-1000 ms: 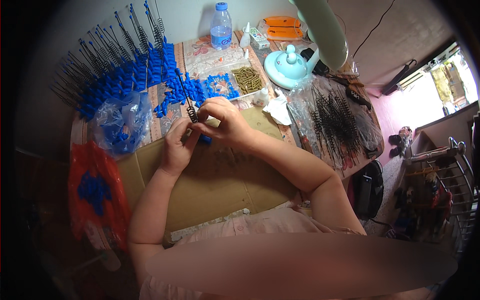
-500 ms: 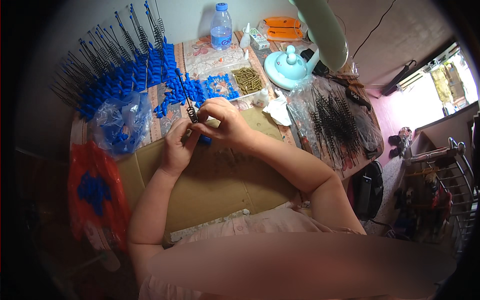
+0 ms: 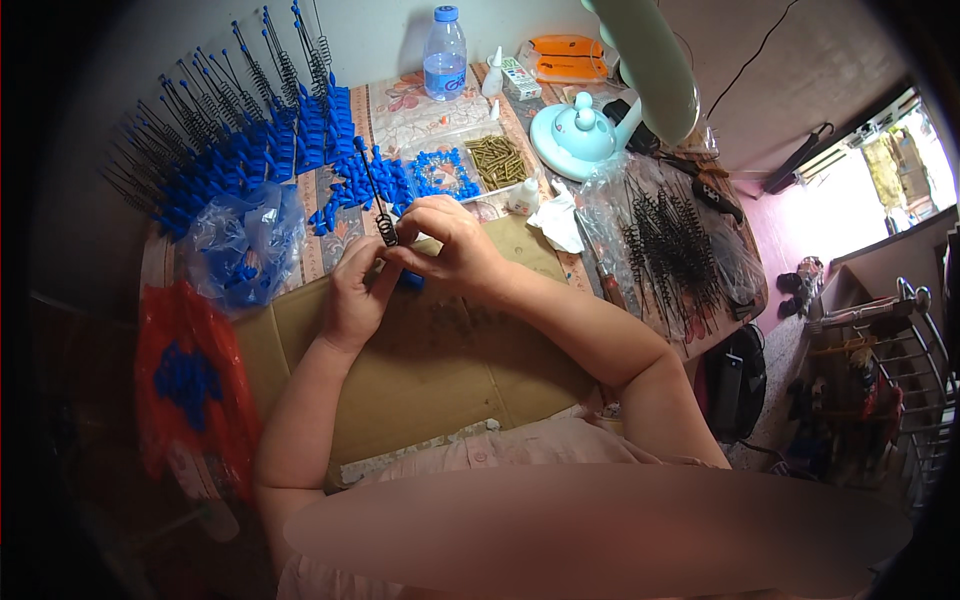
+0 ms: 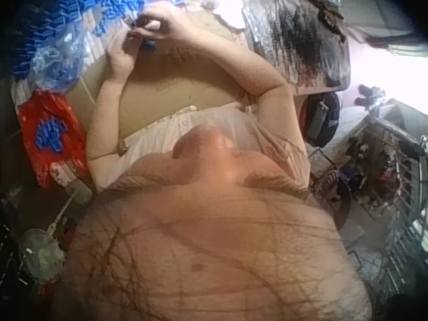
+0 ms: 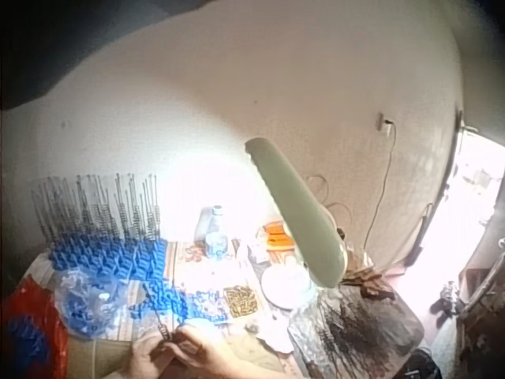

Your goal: The person assembles blue plastic housings by hand, inserting a coiled spring and a metal rod into each component.

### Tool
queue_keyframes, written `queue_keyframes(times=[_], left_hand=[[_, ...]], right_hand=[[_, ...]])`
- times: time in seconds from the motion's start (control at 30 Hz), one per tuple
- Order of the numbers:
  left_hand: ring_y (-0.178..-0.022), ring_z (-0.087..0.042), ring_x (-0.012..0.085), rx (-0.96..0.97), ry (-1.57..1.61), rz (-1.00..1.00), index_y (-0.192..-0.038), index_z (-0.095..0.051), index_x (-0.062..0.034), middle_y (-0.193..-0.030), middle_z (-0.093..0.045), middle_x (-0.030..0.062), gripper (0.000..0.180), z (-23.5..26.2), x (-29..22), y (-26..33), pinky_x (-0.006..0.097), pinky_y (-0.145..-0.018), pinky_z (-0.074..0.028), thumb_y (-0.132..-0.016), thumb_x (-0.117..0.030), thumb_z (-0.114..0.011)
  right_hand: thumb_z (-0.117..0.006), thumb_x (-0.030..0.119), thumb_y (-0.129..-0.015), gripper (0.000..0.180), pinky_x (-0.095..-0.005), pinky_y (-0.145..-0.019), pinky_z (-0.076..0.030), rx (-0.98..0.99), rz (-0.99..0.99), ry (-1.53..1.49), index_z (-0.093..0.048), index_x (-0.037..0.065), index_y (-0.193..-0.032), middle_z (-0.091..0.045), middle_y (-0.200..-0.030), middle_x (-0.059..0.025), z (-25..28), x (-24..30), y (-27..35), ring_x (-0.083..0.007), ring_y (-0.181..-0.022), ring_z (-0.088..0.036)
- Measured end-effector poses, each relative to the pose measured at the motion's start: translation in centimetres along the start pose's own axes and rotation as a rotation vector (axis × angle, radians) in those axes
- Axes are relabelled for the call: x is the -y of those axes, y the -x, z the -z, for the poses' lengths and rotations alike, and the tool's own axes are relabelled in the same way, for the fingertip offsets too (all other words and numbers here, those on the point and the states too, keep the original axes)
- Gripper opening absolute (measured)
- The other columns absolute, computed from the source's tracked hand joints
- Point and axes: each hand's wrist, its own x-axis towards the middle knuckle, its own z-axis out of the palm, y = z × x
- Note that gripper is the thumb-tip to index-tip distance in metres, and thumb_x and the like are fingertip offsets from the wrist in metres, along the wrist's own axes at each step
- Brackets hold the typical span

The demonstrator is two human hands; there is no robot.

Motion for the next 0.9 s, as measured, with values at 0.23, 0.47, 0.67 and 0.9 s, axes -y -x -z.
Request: queue_keyframes(times=[0.23, 0.47, 0.67, 0.9], left_hand=[[-0.081, -0.060, 0.0261, 0.006, 0.000, 0.002, -0.092, -0.060, 0.0010, -0.087, -0.061, 0.0113, 0.009, 0.13, -0.43, -0.15, 0.034, -0.073, -0.048, -0.088, -0.005, -0.066], [-0.081, -0.060, 0.0262, 0.001, -0.006, 0.008, -0.092, -0.060, 0.0010, -0.086, -0.061, 0.0114, 0.010, 0.08, -0.31, -0.10, 0.034, -0.073, -0.048, -0.087, -0.005, -0.066], [-0.082, -0.060, 0.0264, -0.004, 0.012, -0.012, -0.092, -0.059, 0.0013, -0.087, -0.061, 0.0118, 0.010, 0.05, -0.51, -0.22, 0.034, -0.073, -0.048, -0.087, -0.005, -0.066], [-0.082, -0.061, 0.0271, 0.013, -0.034, -0.016, -0.094, -0.060, 0.0010, -0.088, -0.061, 0.0120, 0.010, 0.16, -0.18, -0.04, 0.035, -0.073, -0.048, -0.087, -0.004, -0.066]], right_hand=[[-0.080, 0.009, -0.072, 0.023, -0.0355, -0.077, -0.045, 0.037, -0.021, 0.018, -0.059, 0.007, -0.080, -0.062, -0.083, -0.0060, 0.22, 0.13, -0.02, -0.0250, -0.084, -0.061], [-0.079, 0.008, -0.072, 0.022, -0.0353, -0.077, -0.045, 0.041, -0.017, 0.020, -0.059, 0.007, -0.081, -0.062, -0.082, -0.0060, 0.20, 0.01, 0.00, -0.0250, -0.083, -0.060], [-0.078, 0.013, -0.071, 0.022, -0.0369, -0.075, -0.043, 0.027, -0.016, -0.002, -0.059, 0.008, -0.082, -0.058, -0.080, -0.0054, 0.15, -0.04, 0.00, -0.0258, -0.081, -0.058], [-0.079, 0.010, -0.071, 0.022, -0.0362, -0.076, -0.044, 0.025, -0.012, 0.008, -0.059, 0.007, -0.081, -0.060, -0.081, -0.0059, 0.20, 0.20, -0.03, -0.0253, -0.082, -0.059]])
